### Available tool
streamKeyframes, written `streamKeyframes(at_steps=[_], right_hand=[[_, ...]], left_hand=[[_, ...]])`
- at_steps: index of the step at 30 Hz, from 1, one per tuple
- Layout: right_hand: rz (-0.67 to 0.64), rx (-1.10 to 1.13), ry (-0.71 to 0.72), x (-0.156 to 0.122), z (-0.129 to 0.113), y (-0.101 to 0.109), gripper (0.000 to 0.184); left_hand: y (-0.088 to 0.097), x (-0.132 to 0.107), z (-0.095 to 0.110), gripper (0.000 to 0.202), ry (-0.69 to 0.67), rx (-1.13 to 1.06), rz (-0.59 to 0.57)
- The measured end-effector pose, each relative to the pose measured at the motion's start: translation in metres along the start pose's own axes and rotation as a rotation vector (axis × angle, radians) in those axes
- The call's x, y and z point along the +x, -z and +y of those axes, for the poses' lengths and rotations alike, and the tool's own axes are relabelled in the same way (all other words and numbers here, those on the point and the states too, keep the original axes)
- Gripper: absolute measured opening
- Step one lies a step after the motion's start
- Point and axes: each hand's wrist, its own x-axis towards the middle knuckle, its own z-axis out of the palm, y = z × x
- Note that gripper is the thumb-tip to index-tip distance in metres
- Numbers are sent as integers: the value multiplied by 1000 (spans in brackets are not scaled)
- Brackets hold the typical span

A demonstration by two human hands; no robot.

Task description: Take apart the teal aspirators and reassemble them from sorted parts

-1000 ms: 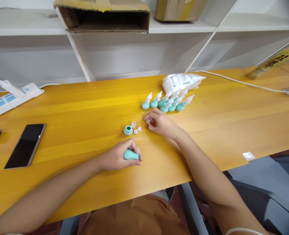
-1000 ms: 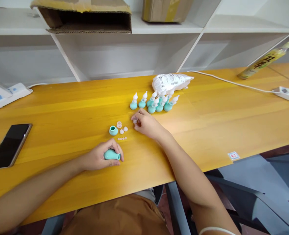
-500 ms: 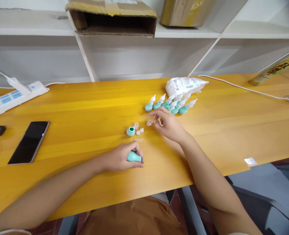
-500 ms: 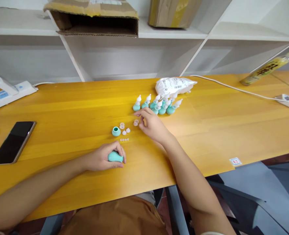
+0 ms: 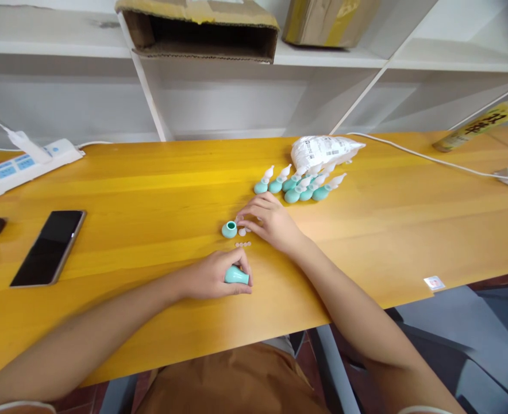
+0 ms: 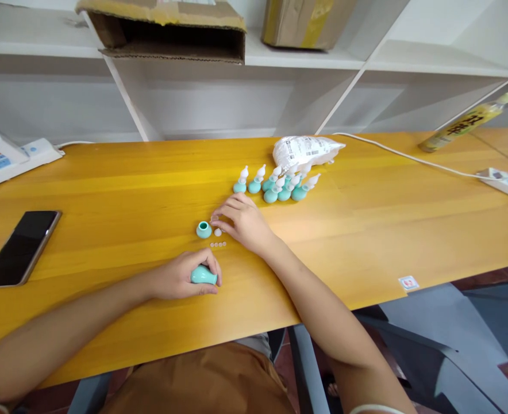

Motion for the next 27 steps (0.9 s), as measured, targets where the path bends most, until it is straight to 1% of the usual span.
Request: streamKeyframes(at_steps=[5, 8, 11, 13, 15, 18, 23, 27], right_hand=[[2, 19, -11, 1, 0, -4, 11], [29, 21, -7, 1, 1, -5, 6], [85, 0, -4, -1, 4, 2, 4], [107, -32, -11, -3, 8, 10, 6], [89, -54, -14, -7, 14, 18, 11], [27, -68, -10, -11, 20, 25, 15], [-19, -89, -17, -14, 21, 26, 15], [-29, -75, -35, -15, 20, 27, 17]], left_hand=[[1, 1, -1, 24, 12, 10, -20], [1, 1, -1, 24, 24, 18, -23], [0, 1, -1, 24, 25, -4, -22], [0, 1, -1, 25, 25, -17, -22], [0, 1, 0, 25, 28, -19, -24], [1, 1, 0, 25, 41, -10, -35], [1, 0, 0, 24, 45, -3, -35], [1, 1, -1, 24, 22, -3, 0]])
